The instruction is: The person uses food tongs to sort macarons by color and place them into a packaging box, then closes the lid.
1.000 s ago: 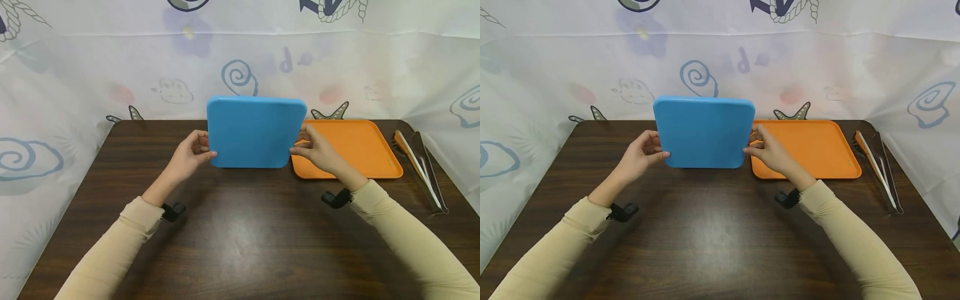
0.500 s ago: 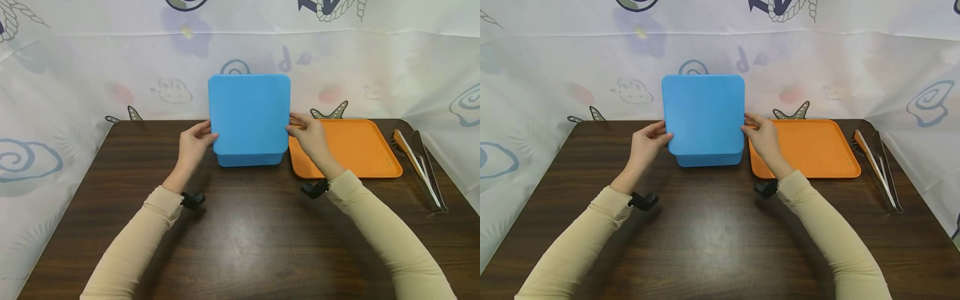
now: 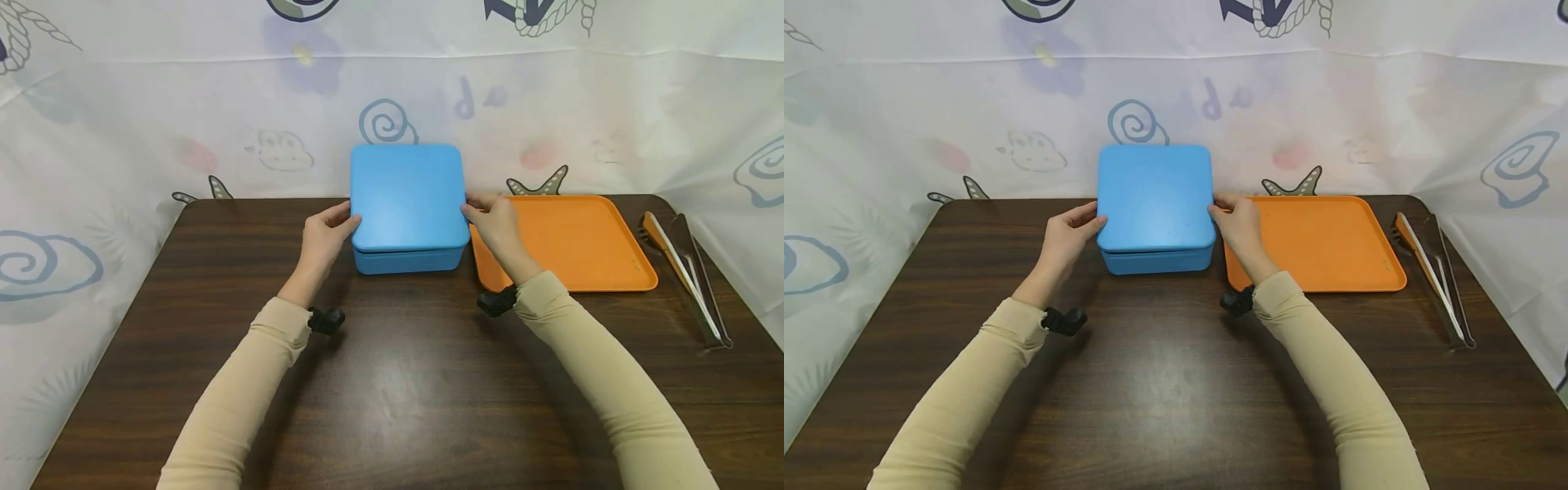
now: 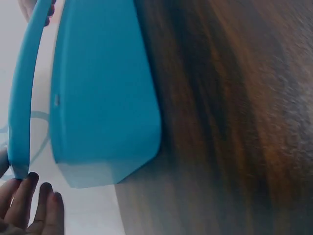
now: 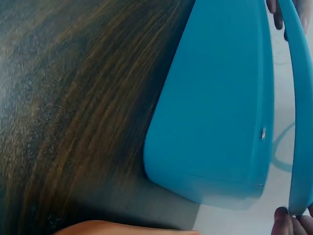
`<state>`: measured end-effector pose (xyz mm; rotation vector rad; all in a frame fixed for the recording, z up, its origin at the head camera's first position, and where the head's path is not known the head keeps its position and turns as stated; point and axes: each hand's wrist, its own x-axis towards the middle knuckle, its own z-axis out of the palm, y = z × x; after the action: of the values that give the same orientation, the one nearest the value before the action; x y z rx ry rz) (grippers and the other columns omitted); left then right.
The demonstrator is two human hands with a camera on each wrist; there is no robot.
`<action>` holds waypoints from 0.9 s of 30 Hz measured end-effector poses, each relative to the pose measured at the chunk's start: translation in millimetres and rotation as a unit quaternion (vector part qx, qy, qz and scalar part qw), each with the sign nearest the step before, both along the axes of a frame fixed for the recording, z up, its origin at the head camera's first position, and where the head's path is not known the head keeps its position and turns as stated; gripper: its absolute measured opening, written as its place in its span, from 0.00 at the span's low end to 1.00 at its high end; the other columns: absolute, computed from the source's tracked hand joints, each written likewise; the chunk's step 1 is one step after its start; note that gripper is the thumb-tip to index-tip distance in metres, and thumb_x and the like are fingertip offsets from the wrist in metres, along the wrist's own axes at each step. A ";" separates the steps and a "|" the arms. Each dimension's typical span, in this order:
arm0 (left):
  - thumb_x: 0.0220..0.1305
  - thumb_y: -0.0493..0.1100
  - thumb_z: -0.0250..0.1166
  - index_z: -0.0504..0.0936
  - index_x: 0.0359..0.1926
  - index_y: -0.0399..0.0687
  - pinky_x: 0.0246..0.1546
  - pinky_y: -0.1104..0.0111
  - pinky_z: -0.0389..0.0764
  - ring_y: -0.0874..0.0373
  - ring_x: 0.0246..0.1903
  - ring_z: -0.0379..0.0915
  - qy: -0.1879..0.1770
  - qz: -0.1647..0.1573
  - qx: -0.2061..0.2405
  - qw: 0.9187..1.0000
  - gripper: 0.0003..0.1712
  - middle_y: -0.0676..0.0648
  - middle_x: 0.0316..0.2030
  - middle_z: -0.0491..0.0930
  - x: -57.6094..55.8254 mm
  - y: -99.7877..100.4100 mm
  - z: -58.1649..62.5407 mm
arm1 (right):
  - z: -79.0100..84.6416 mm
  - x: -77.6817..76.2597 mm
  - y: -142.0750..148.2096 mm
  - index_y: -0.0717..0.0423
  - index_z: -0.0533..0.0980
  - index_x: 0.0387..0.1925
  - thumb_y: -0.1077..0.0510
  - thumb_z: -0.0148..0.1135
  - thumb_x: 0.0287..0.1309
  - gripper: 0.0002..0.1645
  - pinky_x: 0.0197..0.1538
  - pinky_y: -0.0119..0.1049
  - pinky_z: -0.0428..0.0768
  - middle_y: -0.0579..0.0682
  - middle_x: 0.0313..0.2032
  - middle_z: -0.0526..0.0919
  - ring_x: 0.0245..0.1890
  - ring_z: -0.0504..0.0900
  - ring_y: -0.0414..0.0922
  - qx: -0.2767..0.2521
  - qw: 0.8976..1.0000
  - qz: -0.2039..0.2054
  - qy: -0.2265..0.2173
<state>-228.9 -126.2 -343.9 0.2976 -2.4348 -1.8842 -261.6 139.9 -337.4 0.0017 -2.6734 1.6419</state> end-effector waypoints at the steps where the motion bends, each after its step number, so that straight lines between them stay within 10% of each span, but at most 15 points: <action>1: 0.64 0.44 0.62 0.71 0.64 0.46 0.58 0.63 0.76 0.53 0.60 0.71 -0.005 -0.010 -0.010 1.000 0.28 0.42 0.59 0.75 0.5 -0.6 -1.7 | -1.6 -1.0 -0.3 0.60 0.72 0.61 0.57 0.56 0.65 0.24 0.59 0.43 0.77 0.60 0.57 0.77 0.58 0.76 0.52 0.007 1.000 -0.002 -0.005; 12: 0.67 0.56 0.55 0.50 0.74 0.54 0.62 0.54 0.72 0.47 0.66 0.64 -0.004 -0.079 -0.151 0.985 0.40 0.41 0.69 0.63 8.4 1.8 -28.2 | -14.8 -3.6 -2.8 0.58 0.70 0.63 0.54 0.53 0.67 0.26 0.60 0.46 0.76 0.58 0.60 0.75 0.63 0.72 0.53 0.054 0.998 0.006 -0.025; 27: 0.69 0.55 0.52 0.47 0.75 0.52 0.66 0.55 0.68 0.48 0.69 0.59 -0.017 -0.082 -0.153 0.985 0.40 0.39 0.70 0.60 14.5 6.8 -27.6 | -25.1 -4.7 -4.8 0.57 0.64 0.67 0.51 0.49 0.69 0.29 0.65 0.47 0.71 0.58 0.64 0.70 0.68 0.65 0.52 0.072 0.996 0.024 -0.035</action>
<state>-214.4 -119.3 -371.5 0.1175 -2.7965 -1.5310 -266.3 135.1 -362.5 0.0091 -2.8612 1.4837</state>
